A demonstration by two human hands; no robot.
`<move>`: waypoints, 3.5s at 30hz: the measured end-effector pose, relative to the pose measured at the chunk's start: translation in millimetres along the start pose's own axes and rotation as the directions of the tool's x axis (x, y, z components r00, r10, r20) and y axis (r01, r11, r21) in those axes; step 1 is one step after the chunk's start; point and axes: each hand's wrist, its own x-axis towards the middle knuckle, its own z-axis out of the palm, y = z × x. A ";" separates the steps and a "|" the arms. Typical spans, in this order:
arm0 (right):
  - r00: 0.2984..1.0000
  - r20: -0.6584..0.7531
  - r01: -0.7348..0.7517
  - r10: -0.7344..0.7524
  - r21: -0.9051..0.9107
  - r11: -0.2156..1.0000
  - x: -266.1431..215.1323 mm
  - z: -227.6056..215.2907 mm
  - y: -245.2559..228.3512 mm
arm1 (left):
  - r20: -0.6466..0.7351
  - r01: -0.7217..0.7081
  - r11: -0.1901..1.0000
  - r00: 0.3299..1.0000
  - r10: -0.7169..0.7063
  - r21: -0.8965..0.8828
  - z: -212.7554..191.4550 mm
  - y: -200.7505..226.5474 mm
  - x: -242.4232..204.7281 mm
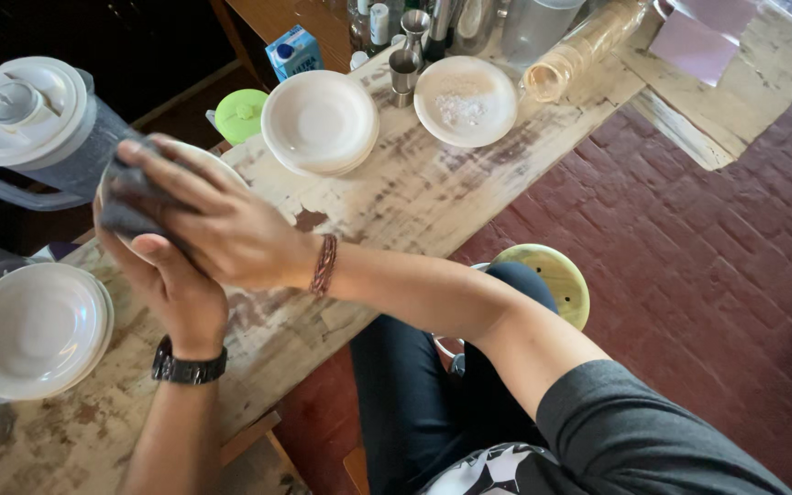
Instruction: The person wipes several white bowls and plates with a grey cloth while sitting at a counter, cleaning each dish thoroughly before setting it aside.
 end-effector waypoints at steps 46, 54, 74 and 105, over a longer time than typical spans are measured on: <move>0.982 -0.177 0.094 -0.068 0.138 0.986 -12.7 24.8 32.6 | -0.004 -0.106 0.994 0.994 0.106 0.034 -0.7 22.5 6.1; 0.975 -0.129 0.213 -0.182 0.290 0.933 -18.6 30.2 29.4 | -0.083 -0.128 0.982 0.987 0.141 0.138 -13.8 6.9 4.7; 0.969 -0.216 0.188 -0.121 0.327 0.926 -11.7 26.9 35.0 | -0.058 -0.118 0.992 0.991 0.120 0.031 -14.2 -1.2 2.6; 0.969 -0.214 -0.036 0.120 0.360 0.932 -13.1 0.7 35.3 | -0.060 -0.145 0.987 0.987 0.149 0.067 2.9 14.9 0.8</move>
